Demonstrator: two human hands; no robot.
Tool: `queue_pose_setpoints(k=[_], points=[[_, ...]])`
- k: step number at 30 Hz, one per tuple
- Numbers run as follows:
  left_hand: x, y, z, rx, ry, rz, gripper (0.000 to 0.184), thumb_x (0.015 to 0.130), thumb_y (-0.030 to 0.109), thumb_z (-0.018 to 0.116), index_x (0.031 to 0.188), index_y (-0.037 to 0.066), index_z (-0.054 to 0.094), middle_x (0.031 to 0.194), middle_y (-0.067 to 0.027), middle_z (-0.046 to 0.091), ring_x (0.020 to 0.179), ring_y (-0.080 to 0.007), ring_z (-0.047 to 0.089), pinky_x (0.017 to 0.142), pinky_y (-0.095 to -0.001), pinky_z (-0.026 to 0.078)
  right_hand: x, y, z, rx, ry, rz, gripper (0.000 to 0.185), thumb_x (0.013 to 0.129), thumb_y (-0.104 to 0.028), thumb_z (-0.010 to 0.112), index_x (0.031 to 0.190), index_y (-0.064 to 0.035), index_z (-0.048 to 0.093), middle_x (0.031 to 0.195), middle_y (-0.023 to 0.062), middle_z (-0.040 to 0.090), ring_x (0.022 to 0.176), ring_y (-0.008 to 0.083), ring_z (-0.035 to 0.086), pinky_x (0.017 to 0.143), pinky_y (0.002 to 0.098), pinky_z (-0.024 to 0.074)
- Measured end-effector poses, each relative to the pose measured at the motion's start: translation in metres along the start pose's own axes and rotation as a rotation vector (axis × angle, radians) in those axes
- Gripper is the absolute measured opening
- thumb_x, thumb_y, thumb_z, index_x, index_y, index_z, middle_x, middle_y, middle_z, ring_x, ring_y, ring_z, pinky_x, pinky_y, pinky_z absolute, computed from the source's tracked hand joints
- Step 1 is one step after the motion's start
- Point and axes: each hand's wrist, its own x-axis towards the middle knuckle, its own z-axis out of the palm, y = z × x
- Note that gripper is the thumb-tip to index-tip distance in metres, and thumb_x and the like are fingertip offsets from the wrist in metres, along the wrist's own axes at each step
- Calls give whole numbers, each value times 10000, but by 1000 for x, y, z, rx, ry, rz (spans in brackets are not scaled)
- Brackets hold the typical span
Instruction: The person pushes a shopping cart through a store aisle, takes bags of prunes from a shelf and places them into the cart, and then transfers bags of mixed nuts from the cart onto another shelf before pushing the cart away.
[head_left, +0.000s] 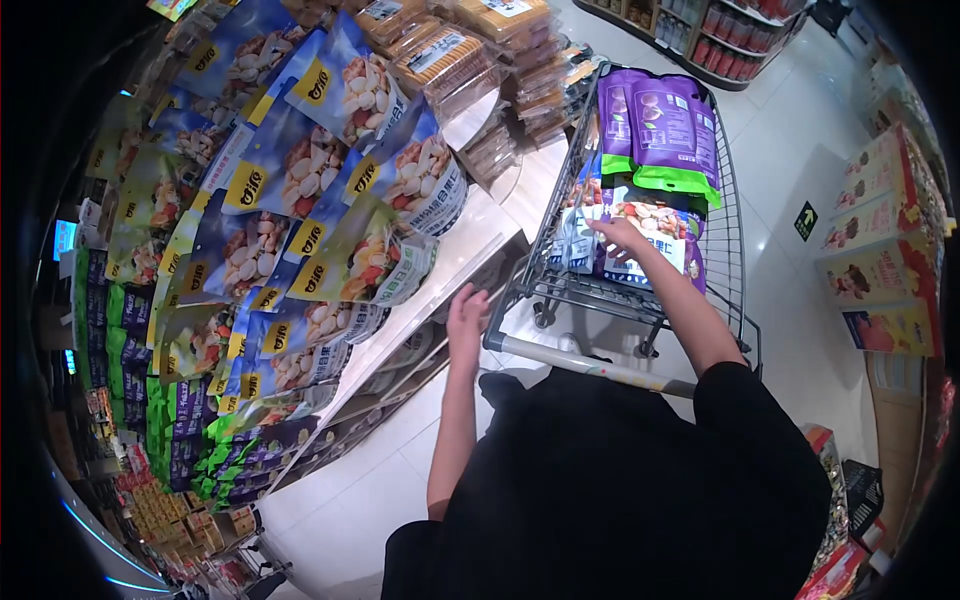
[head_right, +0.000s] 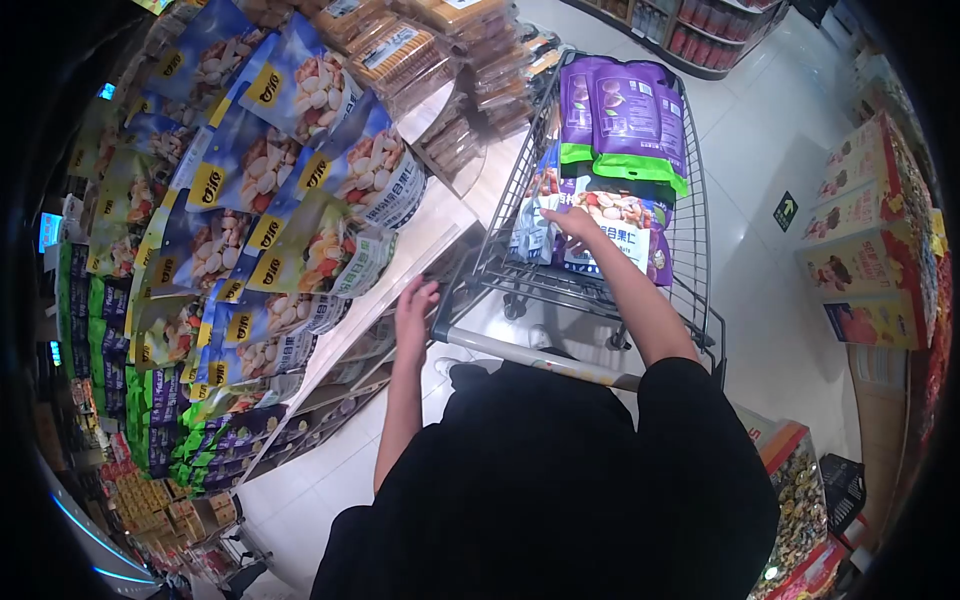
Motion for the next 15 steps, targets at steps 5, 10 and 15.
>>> queue_pose_setpoints(k=[5, 10, 15], points=[[-19, 2, 22, 44, 67, 92, 405, 829, 102, 574, 1202, 5, 450, 1059, -96, 569, 947, -125, 534, 830, -234, 413, 4, 5, 25, 61, 9, -132, 688, 777, -317, 557, 1294, -25, 210, 1146, 281, 465, 839, 422, 587, 648, 542, 507], [-26, -7, 12, 37, 85, 159, 430, 798, 65, 612, 1192, 1, 451, 1046, -94, 565, 945, -128, 537, 838, -239, 421, 48, 30, 8, 119, 263, -273, 358, 754, -186, 461, 927, 120, 528, 845, 284, 583, 747, 371, 620, 671, 399, 494], [-35, -17, 3, -11, 71, 140, 428, 760, 79, 665, 1141, -7, 490, 1031, -133, 573, 918, -149, 558, 801, -256, 452, -56, -20, -24, 121, 233, -321, 259, 749, -185, 469, 822, 50, 550, 750, 146, 539, 605, 258, 583, 416, 360, 488]])
